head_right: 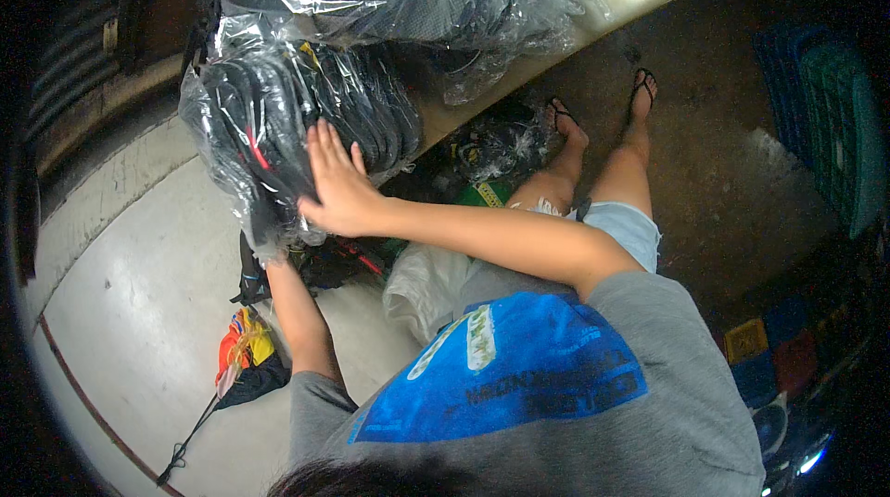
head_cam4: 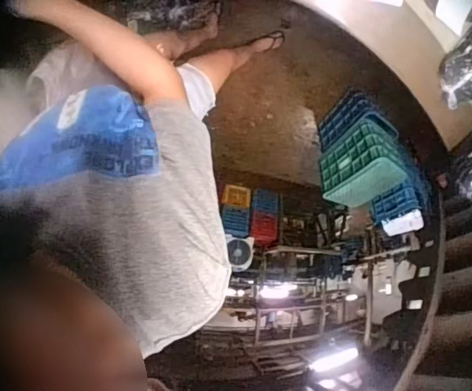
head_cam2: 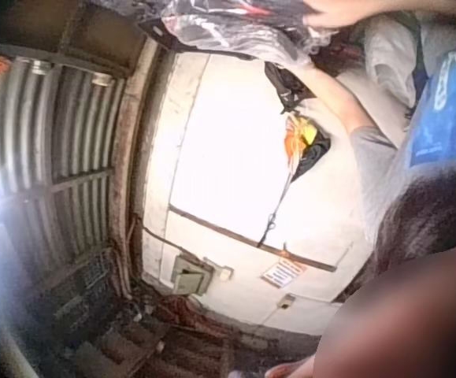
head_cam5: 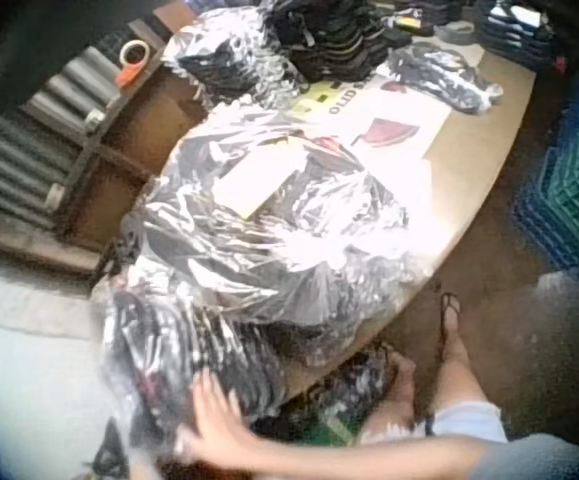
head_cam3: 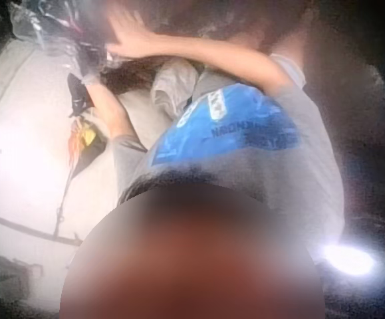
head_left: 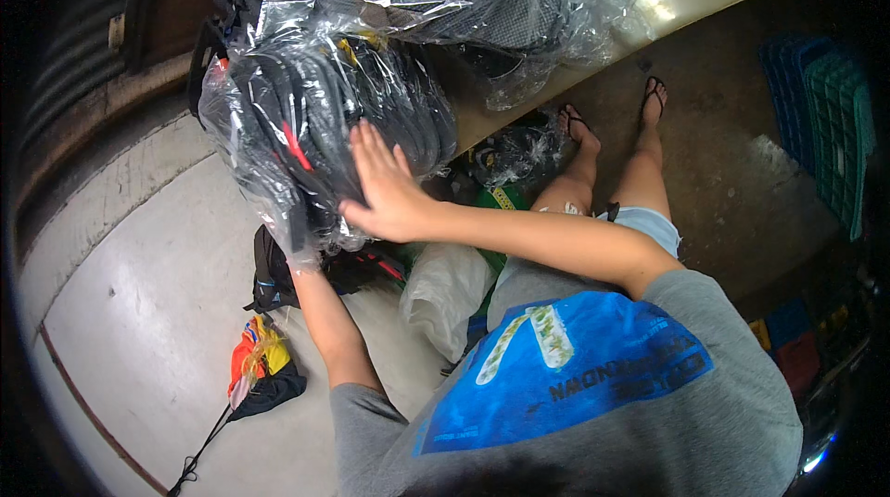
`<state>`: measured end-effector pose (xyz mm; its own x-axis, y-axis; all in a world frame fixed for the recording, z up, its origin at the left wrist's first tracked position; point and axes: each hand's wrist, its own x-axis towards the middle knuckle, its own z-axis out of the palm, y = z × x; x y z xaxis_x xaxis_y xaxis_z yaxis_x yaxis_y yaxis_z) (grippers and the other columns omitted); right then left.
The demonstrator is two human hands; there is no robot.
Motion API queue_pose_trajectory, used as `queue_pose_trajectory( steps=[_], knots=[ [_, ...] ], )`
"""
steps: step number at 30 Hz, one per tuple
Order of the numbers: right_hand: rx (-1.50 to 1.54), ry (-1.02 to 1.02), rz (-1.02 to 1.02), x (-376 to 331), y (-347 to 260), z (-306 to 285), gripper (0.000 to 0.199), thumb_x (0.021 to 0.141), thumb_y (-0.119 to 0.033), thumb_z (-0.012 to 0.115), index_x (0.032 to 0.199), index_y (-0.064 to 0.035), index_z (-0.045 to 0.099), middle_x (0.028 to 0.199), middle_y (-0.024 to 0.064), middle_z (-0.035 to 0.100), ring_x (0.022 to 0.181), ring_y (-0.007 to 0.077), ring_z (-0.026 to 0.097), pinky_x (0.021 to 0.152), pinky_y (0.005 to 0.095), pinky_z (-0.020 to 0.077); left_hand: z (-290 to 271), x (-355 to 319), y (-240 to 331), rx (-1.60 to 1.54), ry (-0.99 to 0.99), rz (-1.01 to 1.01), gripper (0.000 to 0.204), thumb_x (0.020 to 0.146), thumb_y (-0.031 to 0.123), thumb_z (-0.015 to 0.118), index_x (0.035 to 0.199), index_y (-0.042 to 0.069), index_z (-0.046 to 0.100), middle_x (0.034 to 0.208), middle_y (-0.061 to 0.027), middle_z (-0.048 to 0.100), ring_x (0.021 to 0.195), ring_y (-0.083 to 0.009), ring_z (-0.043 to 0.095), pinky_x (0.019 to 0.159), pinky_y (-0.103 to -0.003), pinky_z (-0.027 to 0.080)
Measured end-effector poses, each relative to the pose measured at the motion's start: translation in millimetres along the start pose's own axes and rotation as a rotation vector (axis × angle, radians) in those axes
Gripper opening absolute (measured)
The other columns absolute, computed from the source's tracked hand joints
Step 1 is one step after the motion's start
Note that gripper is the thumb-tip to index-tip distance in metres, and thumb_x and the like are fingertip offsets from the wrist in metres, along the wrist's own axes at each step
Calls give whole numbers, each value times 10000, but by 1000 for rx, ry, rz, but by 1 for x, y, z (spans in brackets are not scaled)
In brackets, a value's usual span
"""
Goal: The person unpacks flip-flops and sandals from plastic bags, removes tags, and arranges them on a table. They handle multiple pairs, placing some in neat rows and others in piles while continuing to unpack additional items.
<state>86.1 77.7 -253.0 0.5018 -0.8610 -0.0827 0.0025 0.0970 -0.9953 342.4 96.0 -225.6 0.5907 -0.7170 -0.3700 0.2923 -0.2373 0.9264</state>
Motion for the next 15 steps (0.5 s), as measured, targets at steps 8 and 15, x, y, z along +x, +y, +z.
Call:
queue_pose_trajectory(
  steps=[8, 15],
  knots=[
    [128, 425, 79, 30, 49, -21, 284, 844, -71, 494, 1098, 52, 465, 1015, 176, 493, 930, 267, 544, 809, 327, 438, 11, 27, -5, -59, -79, -2, 687, 808, 484, 487, 1319, 44, 352, 1296, -125, 423, 1164, -277, 423, 989, -406, 331],
    [-288, -14, 244, 78, 33, -63, 335, 685, -220, 650, 829, 79, 605, 837, 247, 611, 804, 352, 608, 693, 400, 481, 19, 35, -6, -110, -112, -6, 685, 803, 481, 477, 1322, 51, 352, 1299, -131, 422, 1168, -284, 424, 987, -417, 337]
  ],
)
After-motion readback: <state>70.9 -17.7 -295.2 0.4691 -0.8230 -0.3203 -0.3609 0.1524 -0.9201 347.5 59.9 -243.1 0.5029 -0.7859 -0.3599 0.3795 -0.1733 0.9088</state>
